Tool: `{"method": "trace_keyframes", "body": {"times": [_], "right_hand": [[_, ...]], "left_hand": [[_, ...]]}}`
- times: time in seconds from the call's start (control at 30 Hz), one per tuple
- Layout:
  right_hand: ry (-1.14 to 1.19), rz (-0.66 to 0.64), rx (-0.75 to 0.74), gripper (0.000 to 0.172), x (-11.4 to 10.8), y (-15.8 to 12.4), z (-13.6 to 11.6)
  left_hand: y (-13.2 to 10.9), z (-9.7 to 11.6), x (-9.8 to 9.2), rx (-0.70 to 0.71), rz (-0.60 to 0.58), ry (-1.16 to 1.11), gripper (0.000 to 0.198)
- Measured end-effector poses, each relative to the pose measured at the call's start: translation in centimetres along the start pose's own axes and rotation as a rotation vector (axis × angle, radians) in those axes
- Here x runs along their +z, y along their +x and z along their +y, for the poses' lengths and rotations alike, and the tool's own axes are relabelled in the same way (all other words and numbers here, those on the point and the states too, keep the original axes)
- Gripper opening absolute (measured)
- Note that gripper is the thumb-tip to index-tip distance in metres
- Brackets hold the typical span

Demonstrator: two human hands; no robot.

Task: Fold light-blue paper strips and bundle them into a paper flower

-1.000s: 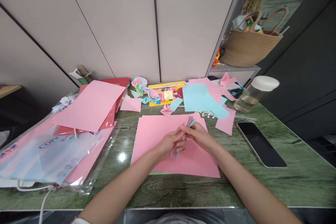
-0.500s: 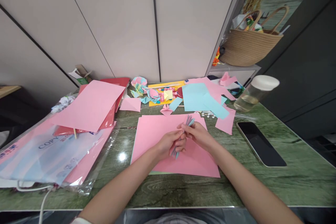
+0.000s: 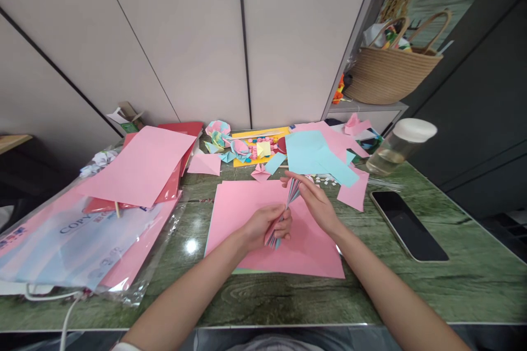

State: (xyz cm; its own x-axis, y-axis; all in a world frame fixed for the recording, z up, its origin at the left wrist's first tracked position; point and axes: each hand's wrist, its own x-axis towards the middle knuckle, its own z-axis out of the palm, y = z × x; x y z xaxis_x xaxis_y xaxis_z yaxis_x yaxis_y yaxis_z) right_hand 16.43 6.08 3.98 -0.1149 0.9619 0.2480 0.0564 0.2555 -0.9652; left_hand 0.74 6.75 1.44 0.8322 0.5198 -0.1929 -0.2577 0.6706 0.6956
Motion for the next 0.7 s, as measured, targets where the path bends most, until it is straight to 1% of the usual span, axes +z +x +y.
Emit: {"method": "trace_keyframes", "body": {"times": [0.23, 0.43, 0.7], "right_hand": [[0.067, 0.025, 0.024, 0.040, -0.30, 0.20, 0.46], [0.226, 0.017, 0.082, 0.042, -0.33, 0.29, 0.73], [0.174, -0.013, 0.056, 0.044, -0.04, 0.13, 0.37]], "left_hand": [[-0.05, 0.20, 0.10, -0.016, 0.003, -0.004, 0.022], [-0.08, 0.22, 0.01, -0.021, -0.011, -0.033, 0.022], [-0.23, 0.45, 0.00, -0.036, -0.028, -0.051, 0.021]]}}
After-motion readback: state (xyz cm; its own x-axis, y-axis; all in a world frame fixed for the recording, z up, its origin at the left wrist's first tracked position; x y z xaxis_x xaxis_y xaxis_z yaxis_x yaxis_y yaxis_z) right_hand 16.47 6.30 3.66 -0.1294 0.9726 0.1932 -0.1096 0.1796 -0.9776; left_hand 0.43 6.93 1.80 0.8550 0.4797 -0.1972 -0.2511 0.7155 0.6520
